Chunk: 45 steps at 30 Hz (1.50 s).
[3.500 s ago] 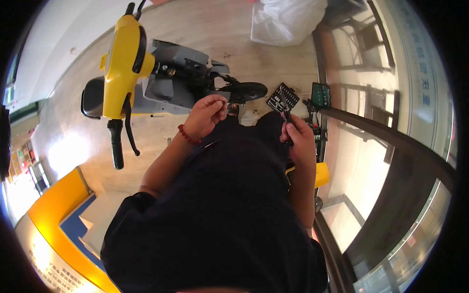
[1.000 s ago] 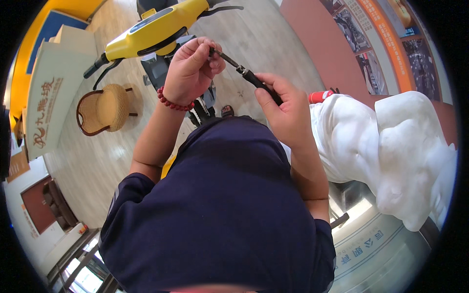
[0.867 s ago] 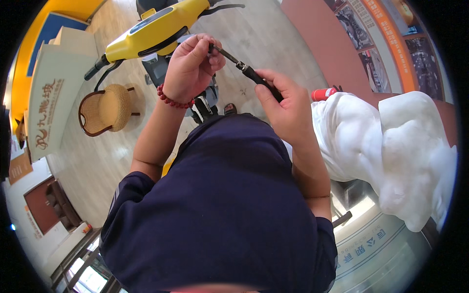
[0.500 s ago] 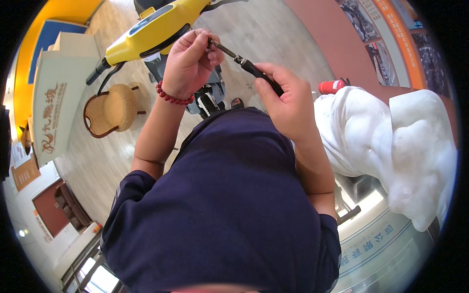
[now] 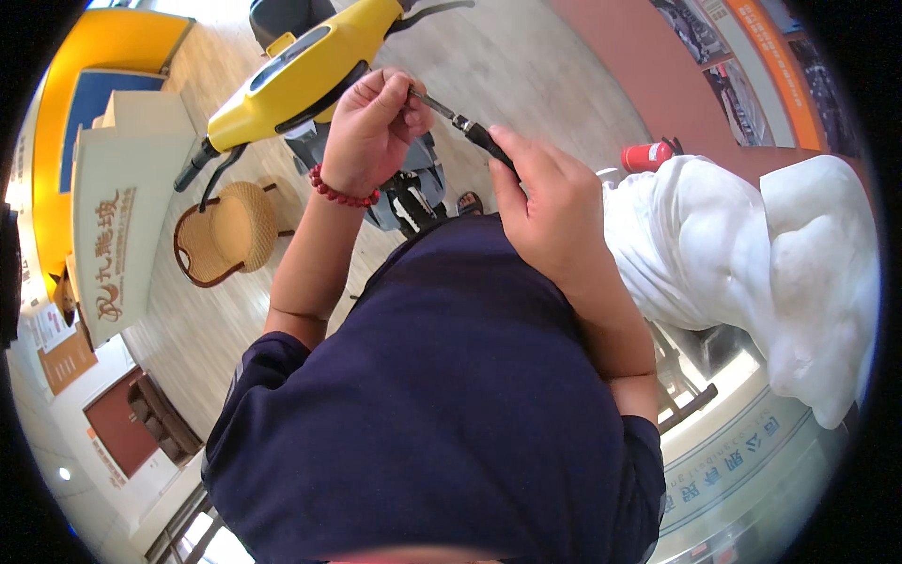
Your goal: Repairing the handlebar controls of a yellow electric scooter using a screwdriver.
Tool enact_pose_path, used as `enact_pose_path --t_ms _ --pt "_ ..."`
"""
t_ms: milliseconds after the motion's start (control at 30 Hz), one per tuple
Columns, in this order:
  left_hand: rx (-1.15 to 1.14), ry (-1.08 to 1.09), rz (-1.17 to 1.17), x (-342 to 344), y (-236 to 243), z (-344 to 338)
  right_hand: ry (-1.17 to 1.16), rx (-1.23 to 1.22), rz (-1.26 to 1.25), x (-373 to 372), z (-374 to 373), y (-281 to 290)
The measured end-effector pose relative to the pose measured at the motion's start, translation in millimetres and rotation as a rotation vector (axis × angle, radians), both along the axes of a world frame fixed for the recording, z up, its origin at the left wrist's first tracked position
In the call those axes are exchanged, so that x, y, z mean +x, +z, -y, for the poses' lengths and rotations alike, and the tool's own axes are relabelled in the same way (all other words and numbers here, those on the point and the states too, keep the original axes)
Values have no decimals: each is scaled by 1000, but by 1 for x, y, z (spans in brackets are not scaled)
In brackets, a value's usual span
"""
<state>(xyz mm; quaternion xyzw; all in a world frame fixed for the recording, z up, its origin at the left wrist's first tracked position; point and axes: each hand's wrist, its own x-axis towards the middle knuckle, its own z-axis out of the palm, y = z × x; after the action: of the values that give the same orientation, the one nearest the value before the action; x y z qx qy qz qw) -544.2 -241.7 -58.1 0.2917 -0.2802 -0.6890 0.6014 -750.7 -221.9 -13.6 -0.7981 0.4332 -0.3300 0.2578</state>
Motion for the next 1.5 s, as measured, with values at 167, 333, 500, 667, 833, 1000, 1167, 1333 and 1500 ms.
enact_pose_path --t_ms 167,333,500,667,833,1000,1167,1333,1500 --pt "14 20 29 -4 18 4 -30 77 121 -4 2 9" --pt "44 -15 -31 3 -7 8 -15 351 194 3 12 -1" --pt "68 -35 -88 0 2 6 5 132 232 4 9 -8" --pt "69 -2 -41 3 4 10 13 71 184 7 17 -6" --pt "16 45 203 8 9 8 40 362 260 3 19 -6" --pt "-8 -40 339 10 9 2 51 503 318 -3 12 -5" --pt "82 79 52 0 18 6 39 12 136 5 16 -7" --pt "-24 54 -115 0 41 4 36 254 221 5 14 30" --pt "-78 45 -118 -2 41 9 58 543 445 1 17 32"
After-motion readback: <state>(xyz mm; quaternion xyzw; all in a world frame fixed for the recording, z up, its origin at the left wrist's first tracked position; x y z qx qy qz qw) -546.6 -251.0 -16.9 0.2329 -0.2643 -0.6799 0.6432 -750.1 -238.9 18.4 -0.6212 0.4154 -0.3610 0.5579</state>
